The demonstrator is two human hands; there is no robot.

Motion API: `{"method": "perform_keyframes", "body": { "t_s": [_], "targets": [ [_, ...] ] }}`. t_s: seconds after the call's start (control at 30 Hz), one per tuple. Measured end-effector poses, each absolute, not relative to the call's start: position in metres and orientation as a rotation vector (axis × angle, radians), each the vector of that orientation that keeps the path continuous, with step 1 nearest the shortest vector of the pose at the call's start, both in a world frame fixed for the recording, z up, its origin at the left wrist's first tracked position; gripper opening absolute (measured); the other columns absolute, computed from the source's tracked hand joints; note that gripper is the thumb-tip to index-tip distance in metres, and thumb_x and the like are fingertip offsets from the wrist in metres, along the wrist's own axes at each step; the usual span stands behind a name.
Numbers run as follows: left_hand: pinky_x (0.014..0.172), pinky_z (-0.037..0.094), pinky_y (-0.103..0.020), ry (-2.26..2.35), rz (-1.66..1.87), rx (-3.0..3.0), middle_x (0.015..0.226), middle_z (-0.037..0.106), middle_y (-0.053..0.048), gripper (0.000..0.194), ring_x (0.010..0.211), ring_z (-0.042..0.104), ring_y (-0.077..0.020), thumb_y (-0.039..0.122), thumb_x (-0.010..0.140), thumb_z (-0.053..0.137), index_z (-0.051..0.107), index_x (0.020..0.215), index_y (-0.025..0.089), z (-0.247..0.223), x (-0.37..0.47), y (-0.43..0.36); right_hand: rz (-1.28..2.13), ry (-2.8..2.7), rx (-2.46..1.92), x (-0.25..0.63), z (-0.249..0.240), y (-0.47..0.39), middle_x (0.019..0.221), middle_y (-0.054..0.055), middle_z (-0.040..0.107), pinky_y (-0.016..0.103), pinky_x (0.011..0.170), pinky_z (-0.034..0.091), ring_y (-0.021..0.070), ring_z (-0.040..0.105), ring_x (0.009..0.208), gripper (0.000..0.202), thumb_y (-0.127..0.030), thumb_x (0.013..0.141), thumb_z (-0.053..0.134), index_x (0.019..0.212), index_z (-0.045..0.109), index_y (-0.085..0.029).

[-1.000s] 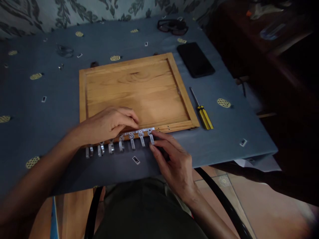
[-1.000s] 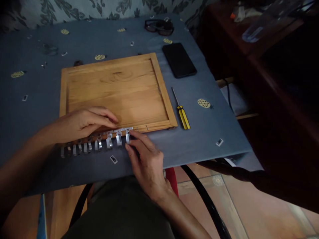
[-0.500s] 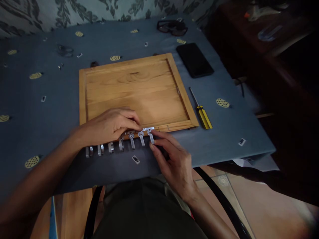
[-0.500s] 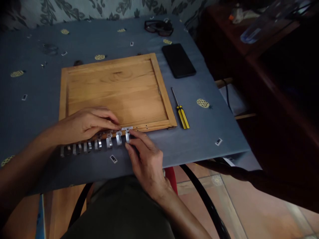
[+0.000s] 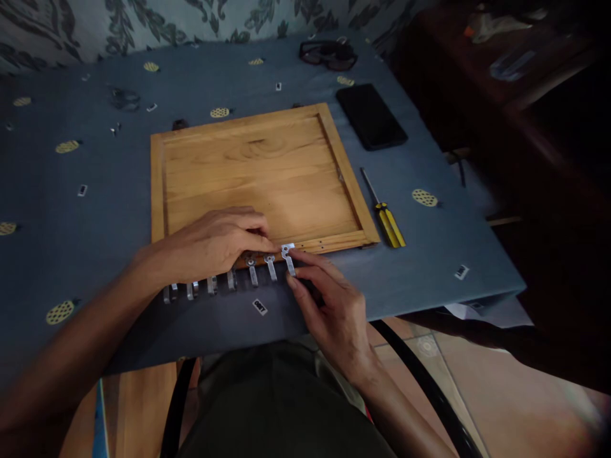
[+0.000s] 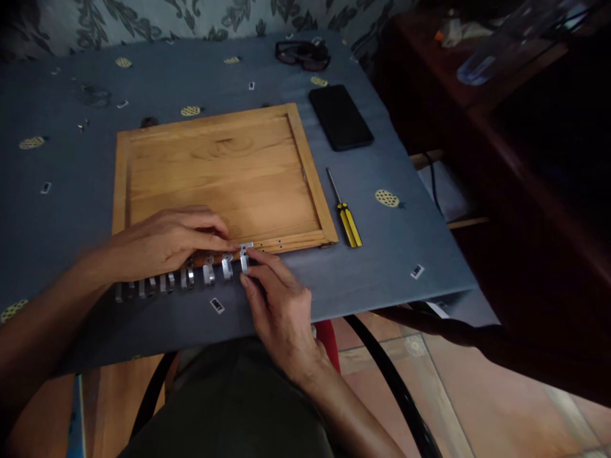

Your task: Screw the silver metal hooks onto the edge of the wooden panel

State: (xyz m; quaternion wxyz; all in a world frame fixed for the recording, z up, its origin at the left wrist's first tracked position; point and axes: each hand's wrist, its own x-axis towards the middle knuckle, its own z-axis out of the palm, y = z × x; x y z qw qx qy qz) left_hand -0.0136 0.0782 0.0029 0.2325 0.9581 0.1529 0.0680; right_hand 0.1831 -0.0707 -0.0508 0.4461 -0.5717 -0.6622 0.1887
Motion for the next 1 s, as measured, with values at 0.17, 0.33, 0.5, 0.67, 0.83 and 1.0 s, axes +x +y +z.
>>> {"method": "perform_keyframes", "body": {
  "t_s": [0.17,0.33,0.5,0.67,0.83,1.0],
  "targets": [
    [0.079,0.048,-0.028,0.388,0.177,2.705,0.105,0.074,-0.004,0.034,0.094,0.068,-0.0166,0.009,0.104,0.049,0.079,0.113,0.022,0.004,-0.012,0.076,0.503,-1.619,-1.409,0.183,-0.051,-0.072,0.122,0.010,0.078,0.034,0.094,0.066,0.0198,0.078,0.111,0.010,-0.015,0.101,0.060,0.097,0.068,-0.020],
    [0.077,0.048,-0.031,0.374,0.182,2.795,0.105,0.073,-0.006,0.034,0.092,0.067,-0.0186,0.011,0.106,0.045,0.078,0.111,0.020,0.004,-0.011,0.074,0.463,-1.568,-1.458,0.182,-0.053,-0.074,0.112,0.009,0.074,0.030,0.083,0.065,0.0175,0.076,0.098,0.008,-0.017,0.100,0.063,0.097,0.069,-0.021],
    [0.077,0.048,-0.030,0.373,0.189,2.858,0.105,0.074,-0.008,0.037,0.092,0.067,-0.0188,0.017,0.109,0.041,0.077,0.112,0.020,0.005,-0.011,0.071,0.475,-1.620,-1.482,0.180,-0.052,-0.075,0.079,0.000,0.066,0.023,0.059,0.052,0.0118,0.065,0.068,0.012,-0.018,0.103,0.060,0.094,0.068,-0.019],
    [0.075,0.048,-0.029,0.409,0.160,2.848,0.104,0.074,-0.007,0.040,0.091,0.066,-0.0183,0.019,0.111,0.036,0.076,0.115,0.019,0.010,-0.010,0.068,0.468,-1.637,-1.498,0.180,-0.051,-0.074,0.074,-0.001,0.067,0.024,0.058,0.049,0.0109,0.062,0.061,0.017,-0.020,0.106,0.056,0.093,0.068,-0.017],
    [0.079,0.050,-0.030,0.445,0.172,2.809,0.109,0.073,-0.008,0.034,0.099,0.067,-0.0201,0.017,0.110,0.041,0.072,0.122,0.020,0.007,-0.011,0.066,0.479,-1.632,-1.501,0.181,-0.050,-0.074,0.076,0.003,0.071,0.026,0.062,0.054,0.0135,0.068,0.065,0.020,-0.019,0.105,0.055,0.093,0.071,-0.016],
    [0.082,0.052,-0.032,0.438,0.181,2.828,0.115,0.073,-0.007,0.035,0.103,0.067,-0.0212,0.014,0.108,0.042,0.068,0.129,0.023,0.003,-0.016,0.066,0.484,-1.632,-1.504,0.181,-0.049,-0.074,0.079,0.003,0.073,0.026,0.062,0.055,0.0139,0.070,0.066,0.020,-0.020,0.106,0.054,0.095,0.071,-0.017]
  ]
}}
